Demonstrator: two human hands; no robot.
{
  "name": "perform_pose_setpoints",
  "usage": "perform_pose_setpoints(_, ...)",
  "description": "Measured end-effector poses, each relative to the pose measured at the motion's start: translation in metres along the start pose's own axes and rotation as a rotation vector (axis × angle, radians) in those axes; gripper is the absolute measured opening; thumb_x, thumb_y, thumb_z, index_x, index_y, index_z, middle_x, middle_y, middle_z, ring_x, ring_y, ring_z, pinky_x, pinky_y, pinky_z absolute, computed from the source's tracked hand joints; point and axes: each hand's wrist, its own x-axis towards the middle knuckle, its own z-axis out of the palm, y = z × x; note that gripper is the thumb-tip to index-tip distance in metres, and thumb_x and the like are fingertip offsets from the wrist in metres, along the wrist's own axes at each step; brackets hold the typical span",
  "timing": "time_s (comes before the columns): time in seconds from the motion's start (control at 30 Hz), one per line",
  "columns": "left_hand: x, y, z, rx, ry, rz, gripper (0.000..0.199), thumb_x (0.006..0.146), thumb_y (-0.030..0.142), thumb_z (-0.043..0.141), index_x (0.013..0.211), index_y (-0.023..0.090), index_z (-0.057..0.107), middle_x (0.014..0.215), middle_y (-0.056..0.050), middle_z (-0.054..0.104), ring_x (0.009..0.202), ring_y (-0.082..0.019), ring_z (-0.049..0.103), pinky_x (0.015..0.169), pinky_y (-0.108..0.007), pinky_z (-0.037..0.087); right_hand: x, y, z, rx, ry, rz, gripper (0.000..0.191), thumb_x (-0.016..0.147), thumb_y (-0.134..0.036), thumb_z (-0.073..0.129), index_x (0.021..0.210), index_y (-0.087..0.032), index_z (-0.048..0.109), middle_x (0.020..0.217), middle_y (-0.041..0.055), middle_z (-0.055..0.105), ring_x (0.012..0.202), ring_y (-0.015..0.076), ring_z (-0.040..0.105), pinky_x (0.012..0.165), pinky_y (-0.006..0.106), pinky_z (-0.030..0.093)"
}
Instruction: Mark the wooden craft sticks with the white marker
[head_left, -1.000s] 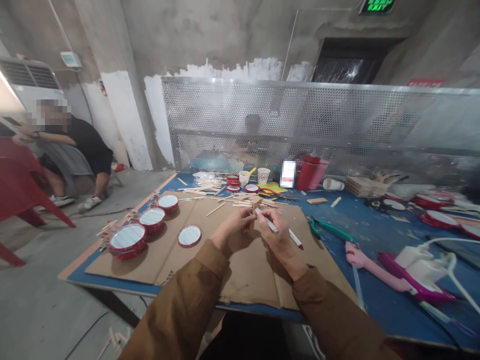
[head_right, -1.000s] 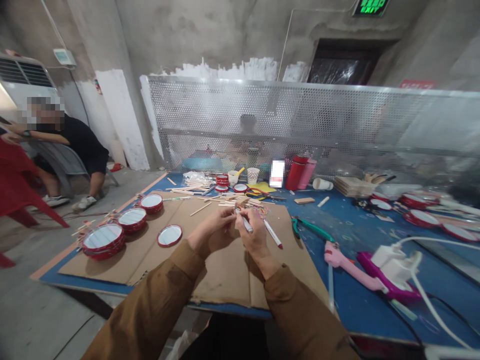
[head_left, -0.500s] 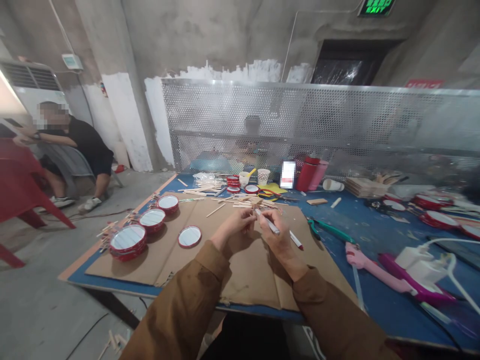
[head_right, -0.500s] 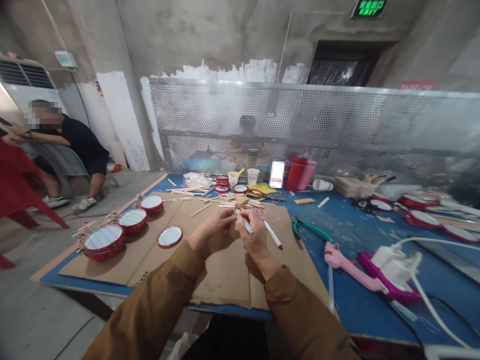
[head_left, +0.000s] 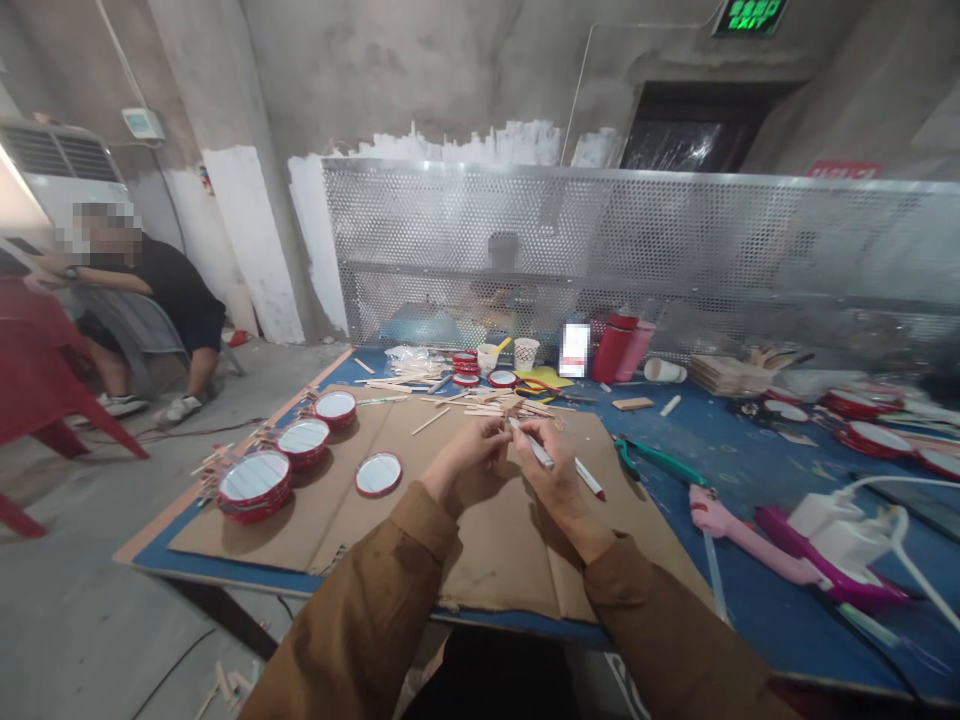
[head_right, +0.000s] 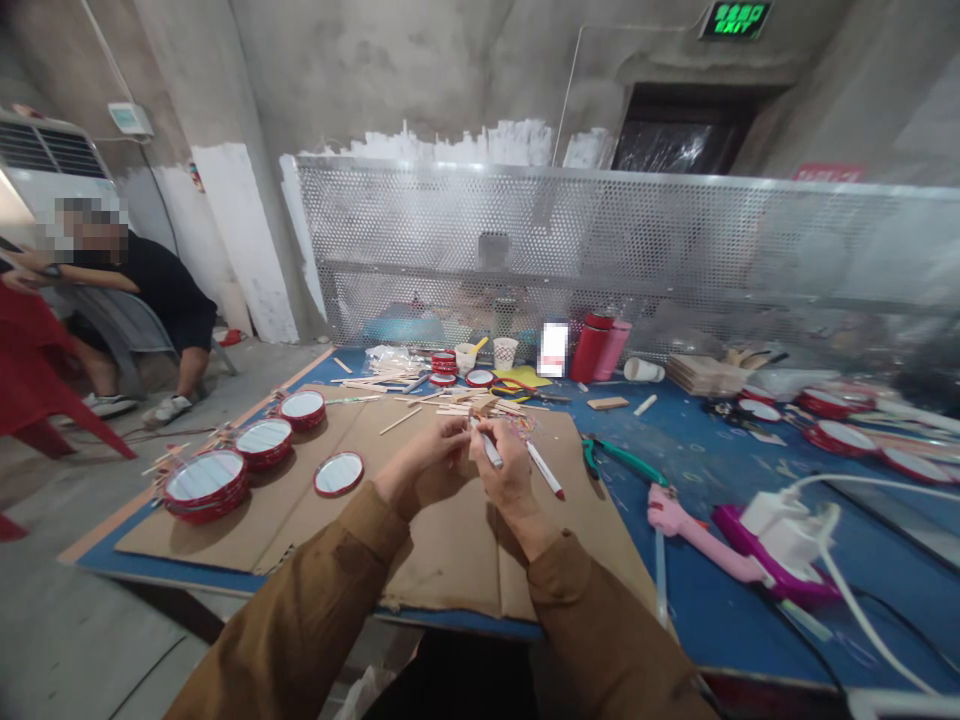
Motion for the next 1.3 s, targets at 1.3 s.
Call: perform_pose_setpoints(1.3, 0.0005, 0.0002, -0.0027, 0.059, -0.032, 0.036, 0.039, 0.095, 0.053, 0.083, 0.089, 0.019, 0.066, 0.059, 0.002, 0.06, 0.048, -0.01, 0.051, 0.051, -0.024, 0.039, -0.0009, 0.0015, -0.0001, -0.041, -0.003, -0.077, 0.015, 0.104, -0.035, 0.061, 0.096, -0.027, 0.07, 0.087, 0.0052, 0.079, 0.082, 0.0256, 0.074, 0.08, 0.039, 0.059)
